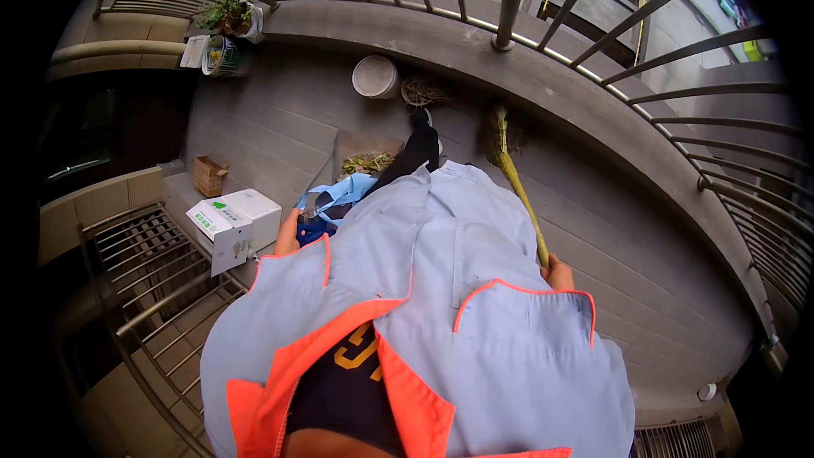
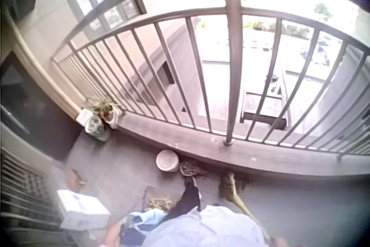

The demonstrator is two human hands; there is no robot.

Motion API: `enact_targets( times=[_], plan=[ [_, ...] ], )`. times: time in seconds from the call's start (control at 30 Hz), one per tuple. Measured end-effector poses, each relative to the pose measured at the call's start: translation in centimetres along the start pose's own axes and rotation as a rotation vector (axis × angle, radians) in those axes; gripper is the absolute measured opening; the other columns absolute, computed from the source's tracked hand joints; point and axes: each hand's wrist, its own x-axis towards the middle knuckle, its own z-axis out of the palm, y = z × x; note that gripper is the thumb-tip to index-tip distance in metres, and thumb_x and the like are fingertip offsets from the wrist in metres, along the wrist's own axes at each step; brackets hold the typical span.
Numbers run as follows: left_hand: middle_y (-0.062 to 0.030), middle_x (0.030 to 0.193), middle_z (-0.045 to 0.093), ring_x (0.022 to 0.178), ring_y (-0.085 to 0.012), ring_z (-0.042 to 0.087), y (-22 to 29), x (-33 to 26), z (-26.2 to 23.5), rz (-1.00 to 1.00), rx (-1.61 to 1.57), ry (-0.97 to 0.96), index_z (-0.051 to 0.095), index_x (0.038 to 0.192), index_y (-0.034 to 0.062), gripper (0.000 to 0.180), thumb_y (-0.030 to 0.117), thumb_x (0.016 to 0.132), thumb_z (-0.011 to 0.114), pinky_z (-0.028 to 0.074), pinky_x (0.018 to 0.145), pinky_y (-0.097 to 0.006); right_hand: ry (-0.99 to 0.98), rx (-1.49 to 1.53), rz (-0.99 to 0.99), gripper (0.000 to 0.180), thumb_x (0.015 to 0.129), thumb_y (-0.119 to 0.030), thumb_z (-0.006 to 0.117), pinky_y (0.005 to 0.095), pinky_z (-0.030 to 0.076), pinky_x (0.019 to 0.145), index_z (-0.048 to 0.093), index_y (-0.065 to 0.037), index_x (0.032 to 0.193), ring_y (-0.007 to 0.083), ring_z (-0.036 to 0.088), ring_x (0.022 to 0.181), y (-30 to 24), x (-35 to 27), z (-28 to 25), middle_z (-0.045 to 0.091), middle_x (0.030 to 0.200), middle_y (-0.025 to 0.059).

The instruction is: The person sweeps the balcony floor using a broom and collects debris into a dustpan. The person then wipes the balcony railing with a cloth while walking along the balcony.

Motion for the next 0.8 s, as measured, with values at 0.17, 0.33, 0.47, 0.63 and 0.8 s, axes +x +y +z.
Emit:
enact_targets(
  times=[0.17, 0.33, 0.47, 0.63, 0.8],
  plan=[
    [-0.0030, 0.066, 0.054, 0.052, -0.0133, 0.049, -0.7, 2.4, -0.1, -0.248, -0.151, 0.048, 0.059, 0.077, 0.0075, 0.024, 0.030, 0.070, 0.061, 0.038, 0.043, -0.026, 0.004, 0.061, -0.067, 0.034, 0.075, -0.017, 0.060, 0.0455, 0.044, 0.071, 0.053, -0.004, 0.105, 0.0410, 0.056, 0.085, -3.3, -4.8, -2.8, 0.060, 0.087, 0.0228],
    [-0.0029, 0.065, 0.053, 0.052, -0.0145, 0.049, -1.6, 4.2, -1.3, -0.262, -0.016, 0.038, 0.058, 0.076, 0.0096, 0.024, 0.032, 0.070, 0.062, 0.040, 0.043, -0.028, -0.097, -0.034, -0.100, 0.036, 0.077, -0.018, 0.058, 0.0447, 0.045, 0.072, 0.052, -0.007, 0.111, 0.0399, 0.057, 0.084, -5.8, -5.3, -3.8, 0.061, 0.087, 0.0221],
    [-0.0035, 0.064, 0.053, 0.050, -0.0134, 0.048, -2.3, 4.6, -1.8, -0.248, 0.012, 0.043, 0.059, 0.076, 0.0054, 0.025, 0.029, 0.068, 0.062, 0.037, 0.039, -0.027, -0.222, -0.229, -0.169, 0.037, 0.079, -0.019, 0.056, 0.0440, 0.047, 0.073, 0.051, -0.009, 0.115, 0.0389, 0.058, 0.083, -7.5, -0.5, -1.6, 0.061, 0.087, 0.0215],
    [-0.0033, 0.064, 0.054, 0.049, -0.0123, 0.049, -3.2, 4.3, -3.1, -0.265, 0.047, 0.034, 0.060, 0.076, 0.0033, 0.023, 0.025, 0.068, 0.060, 0.036, 0.037, -0.024, -0.266, -0.478, -0.260, 0.033, 0.077, -0.019, 0.057, 0.0441, 0.047, 0.069, 0.052, -0.010, 0.109, 0.0376, 0.059, 0.080, -13.5, 7.2, 1.3, 0.062, 0.085, 0.0198],
    [-0.0041, 0.065, 0.055, 0.050, -0.0123, 0.051, -4.6, 4.1, -3.6, -0.266, 0.014, 0.021, 0.060, 0.077, 0.0015, 0.024, 0.025, 0.069, 0.059, 0.036, 0.037, -0.024, -0.121, -0.466, -0.056, 0.032, 0.078, -0.019, 0.057, 0.0429, 0.048, 0.067, 0.053, -0.009, 0.108, 0.0344, 0.061, 0.075, -14.1, 6.7, 1.1, 0.062, 0.080, 0.0180]
  ],
)
